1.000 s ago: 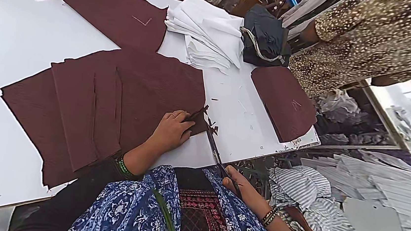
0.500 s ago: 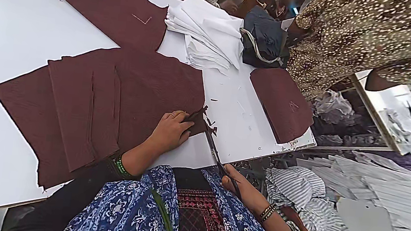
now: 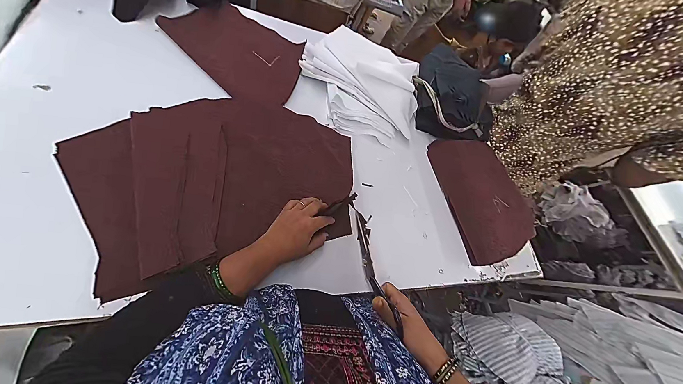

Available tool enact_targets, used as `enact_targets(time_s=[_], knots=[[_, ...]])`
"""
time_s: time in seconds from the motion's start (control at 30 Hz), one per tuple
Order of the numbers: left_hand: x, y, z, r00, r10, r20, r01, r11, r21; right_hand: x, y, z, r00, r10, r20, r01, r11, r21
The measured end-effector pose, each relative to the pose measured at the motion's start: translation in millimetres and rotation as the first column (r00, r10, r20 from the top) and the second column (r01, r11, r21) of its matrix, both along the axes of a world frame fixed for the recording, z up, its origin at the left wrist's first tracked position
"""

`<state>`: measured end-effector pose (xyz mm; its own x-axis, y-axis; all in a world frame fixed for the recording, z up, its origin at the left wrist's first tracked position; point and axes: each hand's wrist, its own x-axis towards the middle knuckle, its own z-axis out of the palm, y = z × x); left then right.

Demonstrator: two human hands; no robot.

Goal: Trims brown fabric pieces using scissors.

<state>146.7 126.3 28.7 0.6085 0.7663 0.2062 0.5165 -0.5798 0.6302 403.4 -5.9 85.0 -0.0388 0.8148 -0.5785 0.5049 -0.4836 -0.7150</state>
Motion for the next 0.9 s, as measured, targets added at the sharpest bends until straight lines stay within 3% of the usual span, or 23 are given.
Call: enact_targets(time_s=[0.13, 0.2, 0.3, 0.37, 0.47, 0.5, 0.57, 0.67, 0.7, 0.77, 0.83, 0.9], knots=[[-6.5, -5.6, 0.6, 0.970, 0.022, 0.243, -0.024, 1.000, 0.005, -18.1, 6.1, 2.9, 0.967, -0.218, -0.133, 0.242, 0.948, 0.205], [-13.4, -16.2, 10.9, 0.946, 0.021, 0.322, 0.013, 0.995, -0.102, -36.5, 18.2, 7.8, 0.965, -0.182, -0.190, 0.236, 0.918, 0.319], [-31.1, -34.0, 26.5, 0.882, 0.046, 0.468, 0.109, 0.948, -0.300, -83.3, 39.2, 10.6, 0.990, 0.039, -0.132, 0.034, 0.858, 0.512], [-47.9, -47.2, 30.9, 0.790, 0.131, 0.599, 0.083, 0.945, -0.317, -120.7, 50.6, 8.3, 0.958, 0.257, -0.125, -0.126, 0.773, 0.622], [-88.2, -71.5, 36.9, 0.553, 0.407, 0.727, -0.152, 0.907, -0.392, -165.6, 63.0, 5.2, 0.806, 0.589, -0.051, -0.358, 0.554, 0.752], [-108.7, -73.8, 34.3, 0.496, 0.436, 0.751, -0.224, 0.900, -0.374, -171.8, 66.4, 7.3, 0.747, 0.665, 0.005, -0.426, 0.473, 0.771], [-165.8, -80.9, 32.7, 0.414, 0.485, 0.770, -0.394, 0.858, -0.328, -177.0, 74.7, 6.2, 0.711, 0.696, 0.100, -0.468, 0.361, 0.806], [-276.3, -109.6, 53.7, 0.167, 0.718, 0.676, -0.637, 0.602, -0.482, -169.6, 85.1, -3.9, 0.856, 0.484, 0.184, -0.381, 0.350, 0.856], [-313.8, -117.6, 55.7, 0.085, 0.790, 0.607, -0.718, 0.471, -0.512, -162.1, 89.3, -8.7, 0.901, 0.387, 0.195, -0.342, 0.359, 0.868], [-372.0, -134.4, 46.3, -0.055, 0.906, 0.420, -0.901, 0.137, -0.413, -141.3, 97.6, -18.7, 0.955, 0.207, 0.211, -0.279, 0.395, 0.875], [-424.5, -166.0, 16.5, -0.132, 0.966, 0.223, -0.927, -0.041, -0.372, -123.9, 103.7, -28.7, 0.978, 0.112, 0.175, -0.207, 0.429, 0.880], [-452.7, -185.5, -12.9, -0.263, 0.964, 0.032, -0.873, -0.224, -0.433, -106.2, 108.2, -34.7, 0.988, 0.059, 0.143, -0.154, 0.476, 0.866]])
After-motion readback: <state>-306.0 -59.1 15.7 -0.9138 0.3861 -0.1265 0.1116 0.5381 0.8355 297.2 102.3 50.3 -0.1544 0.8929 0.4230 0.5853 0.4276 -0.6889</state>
